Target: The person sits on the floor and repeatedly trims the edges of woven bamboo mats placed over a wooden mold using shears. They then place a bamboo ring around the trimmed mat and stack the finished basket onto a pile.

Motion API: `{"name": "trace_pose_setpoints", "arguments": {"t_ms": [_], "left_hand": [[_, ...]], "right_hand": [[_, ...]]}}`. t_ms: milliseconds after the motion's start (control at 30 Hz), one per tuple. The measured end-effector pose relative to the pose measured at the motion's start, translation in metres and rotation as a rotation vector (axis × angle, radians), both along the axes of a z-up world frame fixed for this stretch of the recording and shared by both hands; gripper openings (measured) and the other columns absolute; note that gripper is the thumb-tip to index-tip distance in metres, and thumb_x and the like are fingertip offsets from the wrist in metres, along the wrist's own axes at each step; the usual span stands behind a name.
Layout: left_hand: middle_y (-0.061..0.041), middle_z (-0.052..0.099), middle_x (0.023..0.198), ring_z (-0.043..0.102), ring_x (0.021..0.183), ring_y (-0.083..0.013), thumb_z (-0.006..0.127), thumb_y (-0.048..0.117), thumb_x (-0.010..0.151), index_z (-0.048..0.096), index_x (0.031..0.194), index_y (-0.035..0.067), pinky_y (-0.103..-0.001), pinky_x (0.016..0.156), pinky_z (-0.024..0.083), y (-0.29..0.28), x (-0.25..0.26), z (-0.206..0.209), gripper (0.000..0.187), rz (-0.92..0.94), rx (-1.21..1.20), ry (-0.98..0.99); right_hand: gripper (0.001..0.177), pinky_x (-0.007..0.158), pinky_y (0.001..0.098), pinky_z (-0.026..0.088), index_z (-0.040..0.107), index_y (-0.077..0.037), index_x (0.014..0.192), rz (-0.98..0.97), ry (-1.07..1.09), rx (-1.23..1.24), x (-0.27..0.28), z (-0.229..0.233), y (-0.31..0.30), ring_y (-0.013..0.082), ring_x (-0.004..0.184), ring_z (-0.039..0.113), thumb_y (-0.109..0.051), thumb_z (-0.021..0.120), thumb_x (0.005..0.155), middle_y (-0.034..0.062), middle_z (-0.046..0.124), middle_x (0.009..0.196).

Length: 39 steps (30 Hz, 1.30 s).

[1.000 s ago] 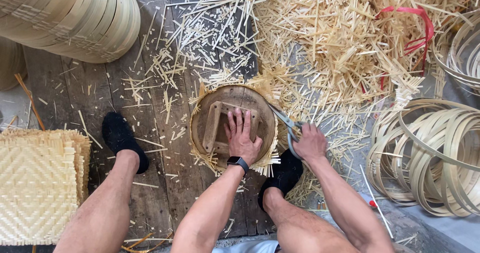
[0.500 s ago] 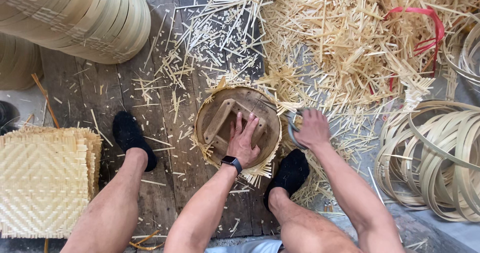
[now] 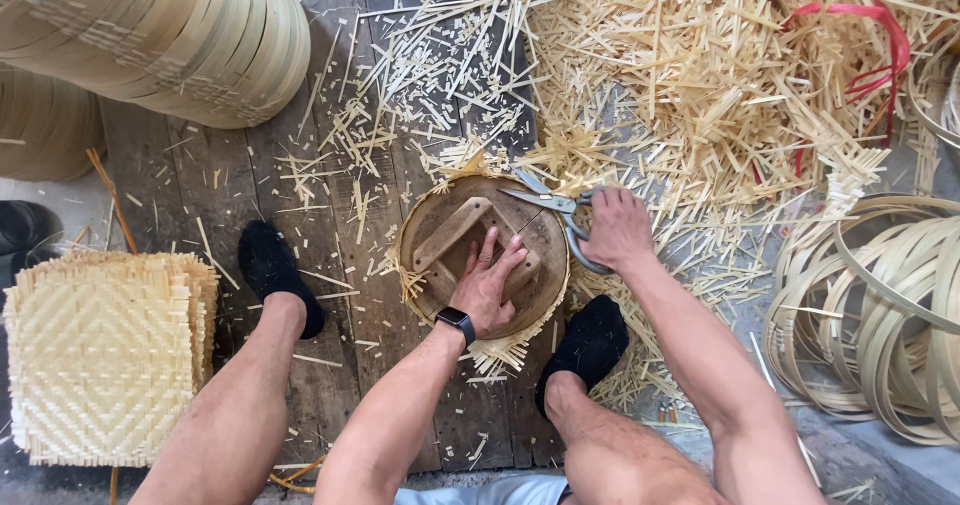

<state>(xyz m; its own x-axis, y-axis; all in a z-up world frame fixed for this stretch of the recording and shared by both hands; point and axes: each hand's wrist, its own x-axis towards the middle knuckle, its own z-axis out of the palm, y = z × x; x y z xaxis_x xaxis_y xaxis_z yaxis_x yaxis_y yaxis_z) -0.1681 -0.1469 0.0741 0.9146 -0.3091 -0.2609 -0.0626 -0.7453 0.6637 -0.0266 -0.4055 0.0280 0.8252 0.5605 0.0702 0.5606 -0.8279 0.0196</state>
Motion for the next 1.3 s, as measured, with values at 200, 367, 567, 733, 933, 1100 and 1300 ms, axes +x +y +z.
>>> {"name": "trace_pose_setpoints", "arguments": {"t_ms": [200,367,567,733,933,1100,1300], "left_hand": [[-0.019,0.019,0.169,0.004,0.156,-0.038,0.075,0.027,0.074,0.034,0.155,0.017,-0.057,0.124,0.006,0.008,-0.009,0.003,0.092,0.026,0.09,0.054],[-0.033,0.012,0.161,0.004,0.15,-0.05,0.068,0.068,0.079,0.014,0.156,-0.005,-0.061,0.121,0.003,-0.039,0.012,-0.006,0.118,0.579,0.193,0.261],[-0.032,0.023,0.16,0.01,0.145,-0.0629,0.069,0.059,0.075,0.02,0.155,-0.01,-0.066,0.12,0.004,-0.054,0.017,-0.009,0.116,0.479,0.372,0.154],[-0.029,0.027,0.16,0.013,0.147,-0.0603,0.068,0.058,0.072,0.022,0.156,-0.008,-0.069,0.12,0.008,-0.037,0.002,-0.003,0.116,0.232,0.407,0.151],[-0.03,0.026,0.159,0.011,0.146,-0.062,0.071,0.058,0.072,0.022,0.153,-0.01,-0.069,0.118,0.008,-0.037,0.001,-0.001,0.116,0.177,0.422,0.098],[-0.032,0.023,0.161,0.013,0.146,-0.0601,0.071,0.059,0.071,0.02,0.155,-0.009,-0.066,0.121,0.008,-0.023,-0.003,0.006,0.12,0.057,0.423,0.096],[-0.029,0.018,0.164,0.01,0.149,-0.0587,0.07,0.058,0.074,0.02,0.155,-0.006,-0.063,0.123,0.006,-0.01,-0.006,0.013,0.115,-0.183,0.443,0.083]], "right_hand": [[0.024,0.08,0.038,0.061,0.065,-0.004,0.108,-0.167,0.565,-0.174,-0.005,0.011,-0.031,0.0235,0.087,0.071,-0.021,0.05,0.101,0.0155,0.07,0.107],[0.055,0.079,0.0417,0.059,0.061,0.002,0.116,-0.165,0.533,-0.182,-0.014,0.021,-0.027,0.0289,0.091,0.066,-0.049,0.062,0.095,0.0219,0.065,0.108],[0.054,0.088,0.0423,0.057,0.062,0.0,0.106,-0.085,0.302,-0.216,0.005,0.004,0.017,0.0272,0.095,0.065,-0.038,0.071,0.068,0.0154,0.064,0.099],[0.028,0.081,0.0373,0.061,0.065,-0.005,0.111,-0.171,0.577,-0.198,-0.014,0.005,-0.029,0.0221,0.089,0.069,-0.029,0.056,0.101,0.0127,0.068,0.105],[0.059,0.068,0.0442,0.062,0.065,0.0,0.107,-0.06,0.198,-0.141,-0.01,0.007,0.003,0.027,0.082,0.068,-0.054,0.058,0.085,0.0172,0.068,0.097],[0.042,0.076,0.0408,0.061,0.064,-0.001,0.108,-0.113,0.46,-0.161,0.001,0.003,0.01,0.0241,0.083,0.067,-0.041,0.056,0.097,0.0162,0.068,0.099],[0.038,0.084,0.0399,0.061,0.065,-0.005,0.113,-0.132,0.487,-0.212,-0.017,0.012,-0.038,0.0233,0.091,0.067,-0.038,0.052,0.102,0.0161,0.068,0.106]]}}
